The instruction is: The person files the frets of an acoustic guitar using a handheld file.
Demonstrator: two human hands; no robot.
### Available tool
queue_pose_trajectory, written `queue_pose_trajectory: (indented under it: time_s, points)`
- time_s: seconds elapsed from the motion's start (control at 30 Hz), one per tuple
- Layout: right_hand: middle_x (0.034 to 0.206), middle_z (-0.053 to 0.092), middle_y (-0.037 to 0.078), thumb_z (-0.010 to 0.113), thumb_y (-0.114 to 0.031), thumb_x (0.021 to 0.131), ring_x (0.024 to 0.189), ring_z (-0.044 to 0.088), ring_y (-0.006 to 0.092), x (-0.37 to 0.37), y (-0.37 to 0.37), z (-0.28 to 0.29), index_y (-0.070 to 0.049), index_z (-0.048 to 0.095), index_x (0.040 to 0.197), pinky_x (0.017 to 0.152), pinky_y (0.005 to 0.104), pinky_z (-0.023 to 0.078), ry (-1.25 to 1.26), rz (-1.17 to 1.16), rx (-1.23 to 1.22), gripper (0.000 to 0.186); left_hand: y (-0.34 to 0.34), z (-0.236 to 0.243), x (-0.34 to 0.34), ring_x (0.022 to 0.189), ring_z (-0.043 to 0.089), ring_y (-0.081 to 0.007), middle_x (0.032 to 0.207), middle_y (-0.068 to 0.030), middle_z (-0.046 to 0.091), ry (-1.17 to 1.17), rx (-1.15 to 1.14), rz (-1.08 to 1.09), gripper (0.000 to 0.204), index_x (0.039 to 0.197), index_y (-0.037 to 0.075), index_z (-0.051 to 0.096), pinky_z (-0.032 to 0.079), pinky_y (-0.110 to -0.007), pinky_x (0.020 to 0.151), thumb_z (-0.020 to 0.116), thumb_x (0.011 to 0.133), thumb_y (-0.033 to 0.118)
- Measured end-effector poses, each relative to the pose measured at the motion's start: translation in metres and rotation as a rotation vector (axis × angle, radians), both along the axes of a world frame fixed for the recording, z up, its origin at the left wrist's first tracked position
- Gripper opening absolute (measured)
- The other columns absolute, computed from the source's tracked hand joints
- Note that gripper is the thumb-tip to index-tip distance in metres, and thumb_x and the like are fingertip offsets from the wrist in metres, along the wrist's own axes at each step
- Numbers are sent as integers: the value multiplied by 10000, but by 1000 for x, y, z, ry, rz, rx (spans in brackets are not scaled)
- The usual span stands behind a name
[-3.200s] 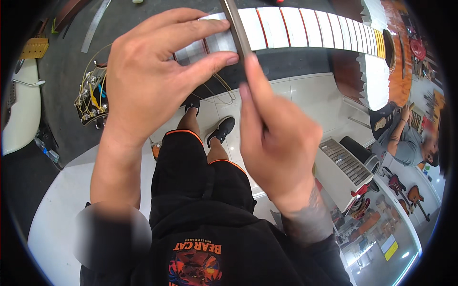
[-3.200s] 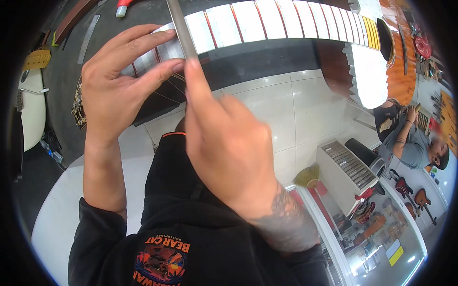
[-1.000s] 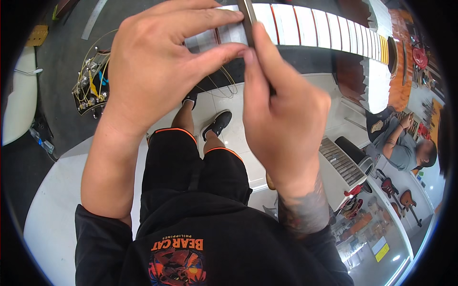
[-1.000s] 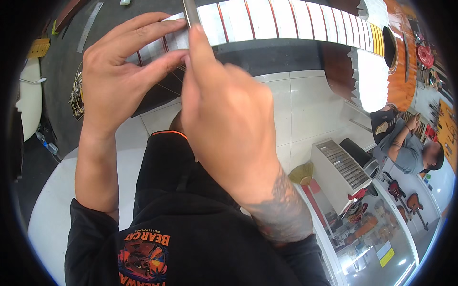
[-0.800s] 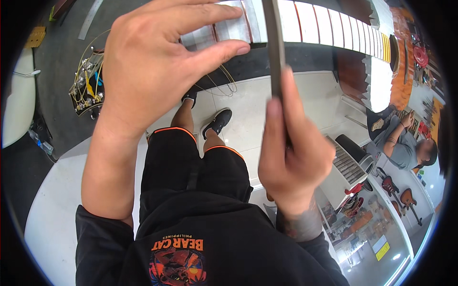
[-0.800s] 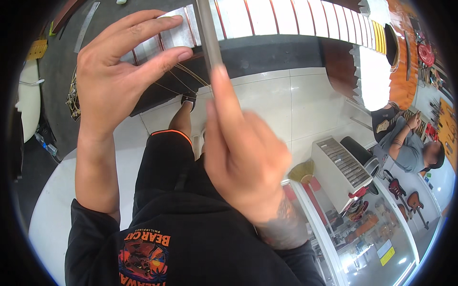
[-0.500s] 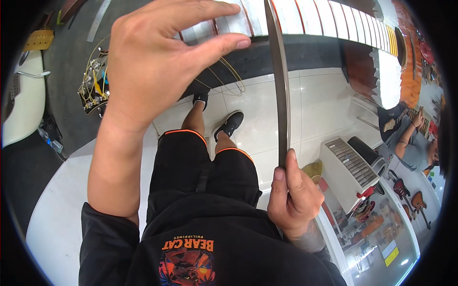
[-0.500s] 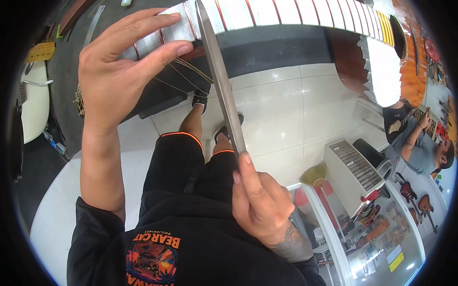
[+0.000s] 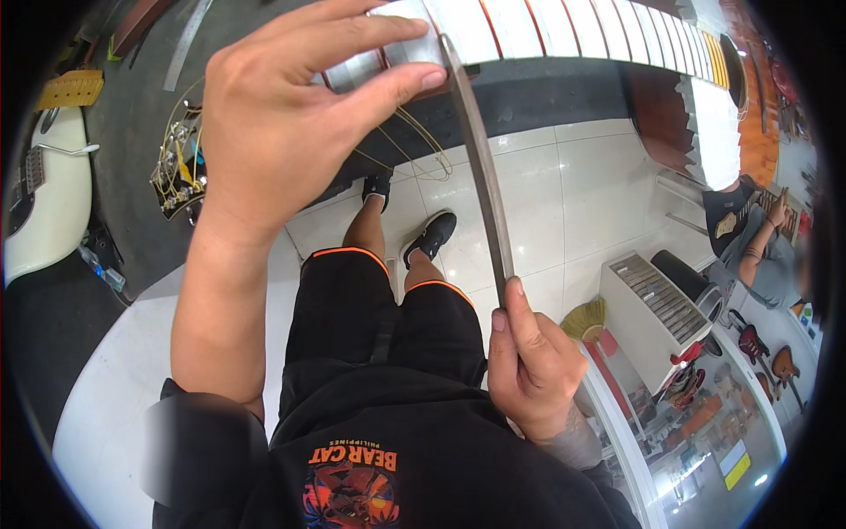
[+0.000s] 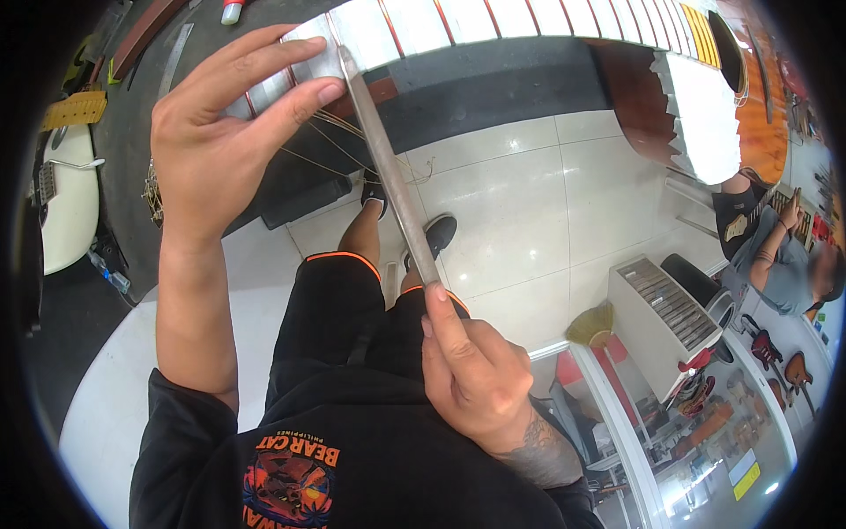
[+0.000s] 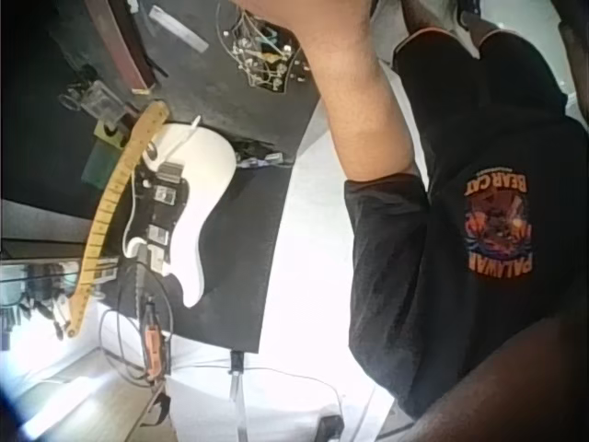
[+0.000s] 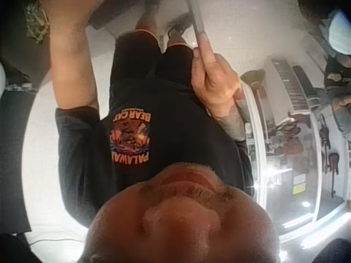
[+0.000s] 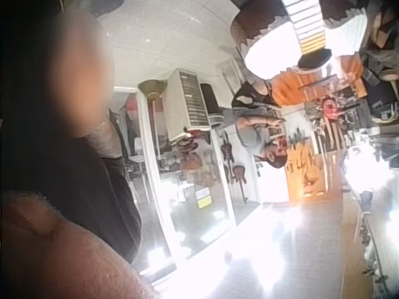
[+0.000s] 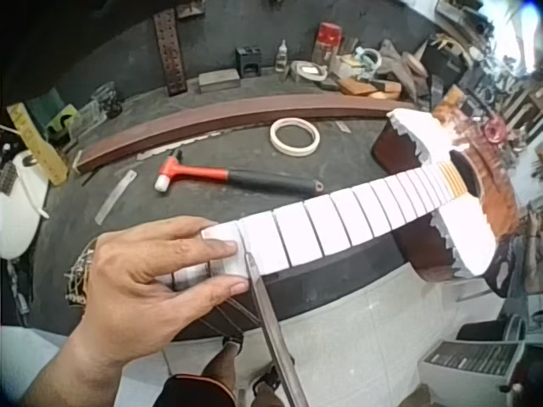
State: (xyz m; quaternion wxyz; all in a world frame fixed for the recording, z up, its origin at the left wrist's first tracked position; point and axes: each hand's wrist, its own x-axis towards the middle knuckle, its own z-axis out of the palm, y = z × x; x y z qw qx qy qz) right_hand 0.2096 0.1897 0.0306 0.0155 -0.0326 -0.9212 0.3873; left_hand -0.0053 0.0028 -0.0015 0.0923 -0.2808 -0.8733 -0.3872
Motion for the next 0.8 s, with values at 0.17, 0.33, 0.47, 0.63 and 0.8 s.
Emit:
queue_pose_trajectory:
  time_s: [0.17, 0.33, 0.47, 0.63, 0.8]
  points:
    - [635, 528, 45, 766, 96, 788, 481, 516, 177, -3, -1, -2, 1, 647, 1358, 473, 318, 465, 20, 1, 10, 590, 3, 3, 2, 910, 733, -175, 1113, -136, 760, -60, 21, 19, 322, 1052, 76, 818, 578, -288, 773, 905, 744, 101]
    - [614, 544, 103, 706, 98, 872, 494, 509, 168, -57, -10, 1, 2, 652, 1351, 518, 265, 433, 21, 4, 43, 491, 1, 2, 0, 900, 734, -173, 1116, -136, 759, -43, 13, 14, 333, 1051, 75, 817, 578, -283, 729, 908, 732, 91]
    - [623, 547, 116, 705, 68, 894, 507, 535, 192, -125, -22, -2, -19, 659, 1351, 530, 290, 450, 112, 18, 71, 468, 2, 5, -1, 891, 735, -177, 1118, -147, 757, -87, 20, 37, 341, 1052, 75, 818, 584, -283, 716, 910, 725, 89]
    - [638, 552, 121, 703, 74, 891, 513, 539, 199, -105, -25, -2, -18, 652, 1358, 529, 304, 460, 57, 3, 61, 479, -1, 5, 0, 877, 732, -171, 1111, -157, 754, -76, 12, 27, 344, 1049, 69, 817, 588, -279, 715, 911, 718, 84]
    - [657, 585, 126, 720, 100, 849, 520, 569, 213, -9, -10, 5, 21, 644, 1345, 500, 324, 463, -34, -19, 60, 508, 1, 2, -4, 877, 731, -172, 1101, -156, 754, -31, -3, -30, 347, 1049, 63, 817, 588, -276, 710, 911, 715, 75]
